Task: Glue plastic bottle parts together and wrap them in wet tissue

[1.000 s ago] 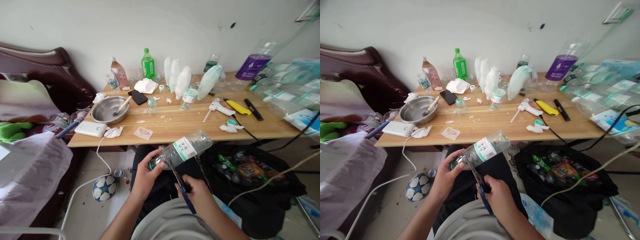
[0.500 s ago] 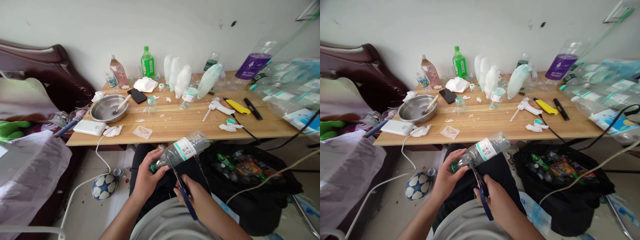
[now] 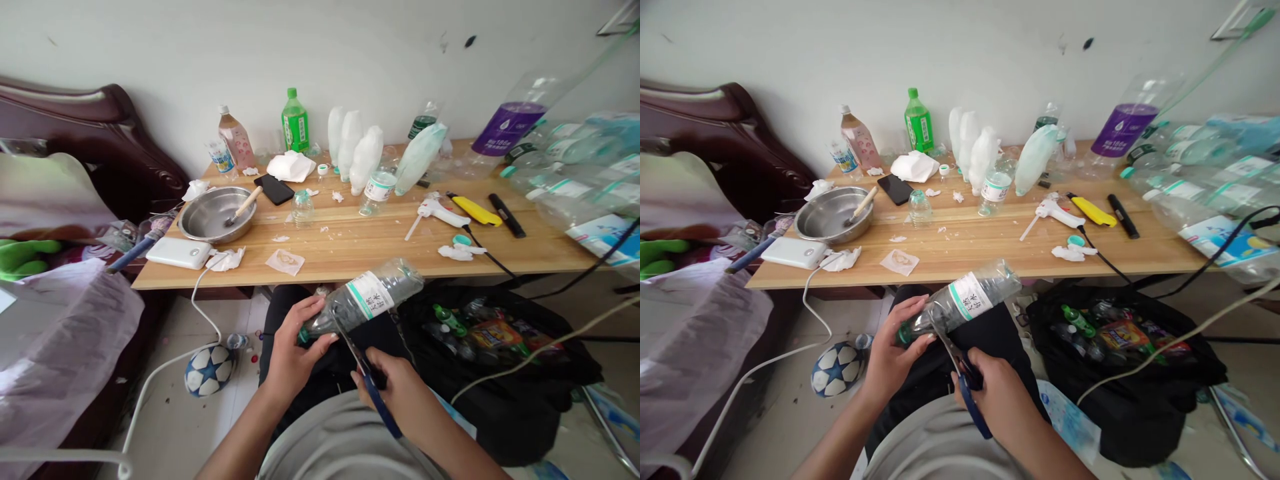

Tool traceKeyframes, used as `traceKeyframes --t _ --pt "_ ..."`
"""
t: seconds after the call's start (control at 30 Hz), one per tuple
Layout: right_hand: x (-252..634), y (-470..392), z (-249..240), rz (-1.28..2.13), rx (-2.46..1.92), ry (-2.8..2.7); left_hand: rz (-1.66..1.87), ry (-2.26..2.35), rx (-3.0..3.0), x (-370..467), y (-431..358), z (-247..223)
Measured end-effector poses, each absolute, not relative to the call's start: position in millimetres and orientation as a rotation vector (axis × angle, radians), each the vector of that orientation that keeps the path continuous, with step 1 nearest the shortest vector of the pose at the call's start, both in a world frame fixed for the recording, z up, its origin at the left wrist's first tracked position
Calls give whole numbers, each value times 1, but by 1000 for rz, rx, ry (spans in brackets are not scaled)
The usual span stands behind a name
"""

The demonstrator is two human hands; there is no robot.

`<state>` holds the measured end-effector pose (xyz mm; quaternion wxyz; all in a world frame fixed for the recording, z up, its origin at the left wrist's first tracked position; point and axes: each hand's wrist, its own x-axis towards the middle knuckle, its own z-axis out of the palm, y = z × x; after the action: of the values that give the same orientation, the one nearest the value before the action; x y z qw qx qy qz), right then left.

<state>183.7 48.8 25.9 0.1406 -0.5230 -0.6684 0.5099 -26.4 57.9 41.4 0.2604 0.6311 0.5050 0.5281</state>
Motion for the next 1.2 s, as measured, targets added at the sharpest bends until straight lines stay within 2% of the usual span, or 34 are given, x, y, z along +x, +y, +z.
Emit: traceKeyframes --t 0.23,0.53,0.7,0.8,1.0,1.2 --pt "186 46 22 1414 -1555 -1920 1410 1361 1737 -29 59 39" --pt "185 48 47 1724 -1421 -1868 1383 1275 1978 -33 58 36" --pt "185 46 30 1601 -1433 -1881 1398 1296 2064 -33 55 36" --pt "186 44 20 1482 -1471 -1889 1395 1300 1938 -30 52 36" --pt "186 44 20 1406 -1548 -1956 1303 1425 1231 -21 50 47" --pt "186 45 15 1373 -1603 -1978 1215 1499 1154 -22 53 58"
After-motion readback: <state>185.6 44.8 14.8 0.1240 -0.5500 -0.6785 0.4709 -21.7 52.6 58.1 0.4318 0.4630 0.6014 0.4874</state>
